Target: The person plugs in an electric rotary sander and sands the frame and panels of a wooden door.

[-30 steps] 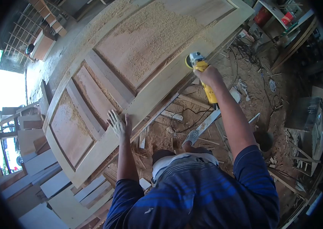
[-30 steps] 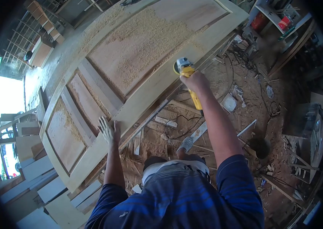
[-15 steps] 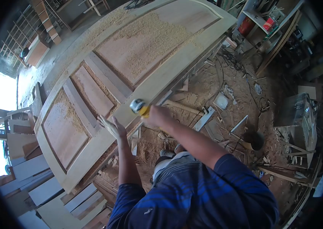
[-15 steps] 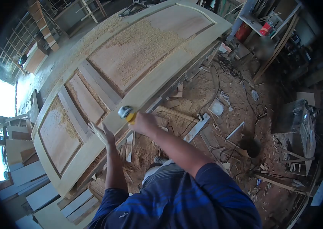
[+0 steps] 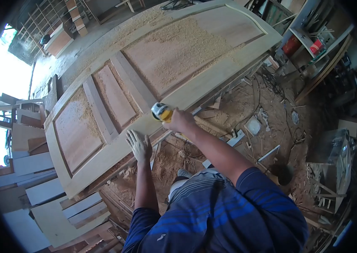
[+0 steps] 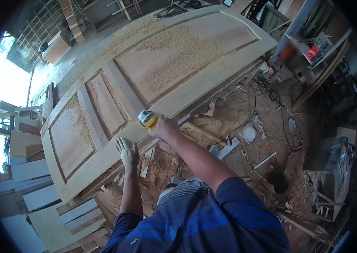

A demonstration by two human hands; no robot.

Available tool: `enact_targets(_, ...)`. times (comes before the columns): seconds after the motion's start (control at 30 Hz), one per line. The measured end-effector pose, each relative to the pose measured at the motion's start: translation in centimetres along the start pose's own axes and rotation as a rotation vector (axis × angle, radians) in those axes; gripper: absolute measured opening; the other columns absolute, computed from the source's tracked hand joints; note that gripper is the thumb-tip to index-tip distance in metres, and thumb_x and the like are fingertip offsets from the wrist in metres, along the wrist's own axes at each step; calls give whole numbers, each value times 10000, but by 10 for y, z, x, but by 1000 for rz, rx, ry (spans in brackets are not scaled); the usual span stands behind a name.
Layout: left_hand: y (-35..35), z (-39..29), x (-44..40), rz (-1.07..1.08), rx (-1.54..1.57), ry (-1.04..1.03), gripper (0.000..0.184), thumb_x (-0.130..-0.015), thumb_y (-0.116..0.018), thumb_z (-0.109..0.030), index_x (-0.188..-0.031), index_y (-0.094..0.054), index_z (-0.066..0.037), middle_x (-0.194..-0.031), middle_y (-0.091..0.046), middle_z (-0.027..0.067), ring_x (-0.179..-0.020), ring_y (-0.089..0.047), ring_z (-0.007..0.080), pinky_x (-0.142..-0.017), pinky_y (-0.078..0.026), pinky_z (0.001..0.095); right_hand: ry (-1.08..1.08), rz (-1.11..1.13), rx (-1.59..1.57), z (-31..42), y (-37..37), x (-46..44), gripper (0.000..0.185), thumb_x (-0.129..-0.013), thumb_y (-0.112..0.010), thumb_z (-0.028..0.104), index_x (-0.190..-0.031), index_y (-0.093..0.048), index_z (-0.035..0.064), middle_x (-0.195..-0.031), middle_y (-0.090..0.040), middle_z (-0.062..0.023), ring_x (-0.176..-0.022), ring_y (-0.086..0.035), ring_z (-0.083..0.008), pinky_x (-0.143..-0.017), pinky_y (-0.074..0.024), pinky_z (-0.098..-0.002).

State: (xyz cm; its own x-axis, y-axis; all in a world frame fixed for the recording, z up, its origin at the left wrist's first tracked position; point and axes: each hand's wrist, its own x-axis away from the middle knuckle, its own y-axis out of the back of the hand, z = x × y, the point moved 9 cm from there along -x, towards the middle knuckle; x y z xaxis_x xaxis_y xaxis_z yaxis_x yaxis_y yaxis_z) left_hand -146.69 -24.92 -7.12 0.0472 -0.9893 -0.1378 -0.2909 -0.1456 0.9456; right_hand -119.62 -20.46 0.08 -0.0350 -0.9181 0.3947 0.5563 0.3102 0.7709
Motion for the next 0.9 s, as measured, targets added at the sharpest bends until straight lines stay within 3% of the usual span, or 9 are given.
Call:
enact_targets(0.27,-42,-118,-37,50,21,-33,880,-1044,-575,-437,-1611,-252,153,-1691,-236,375,-1612,-151,504,-1336,-100,541,-146,-107,-42,-152,119,-39,762,-802,-809,581,-1265,-663,-7,-1203,-757,-250,-1126,-751,-382,-977,-606,-466)
enact_targets(0.43,-71,-199,-62,67,-1,-106,870,-1039,-583,-424,-1593,-274,171,-1680,-251,385,-1605,-183,502,-1334,-130,537,-224,-189,-107,-232,186,-66,655,-797,-804,559,-1150,-745,11,-1139,-777,-245,-1103,-757,-390,-969,-608,-459)
enact_targets(0.57,-91,-253,-72,86,6,-150,871,-1025,-613,-407,-1575,-291,187,-1671,-262,394,-1596,-204,508,-1330,-141,544,-306,-186,-101,-292,221,-98,672,-797,-811,559,-1187,-745,16,-1171,-771,-239,-1128,-750,-386,-992,-600,-471)
enact_targets(0.9,-111,-335,-81,142,45,-154,799,-1034,-607,-402,-1567,-368,144,-1650,-321,385,-1575,-262,516,-1318,-200,533,-349,-230,-123,-377,291,-127,696,-823,-802,572,-1203,-746,-9,-1191,-763,-254,-1135,-746,-390,-989,-597,-468)
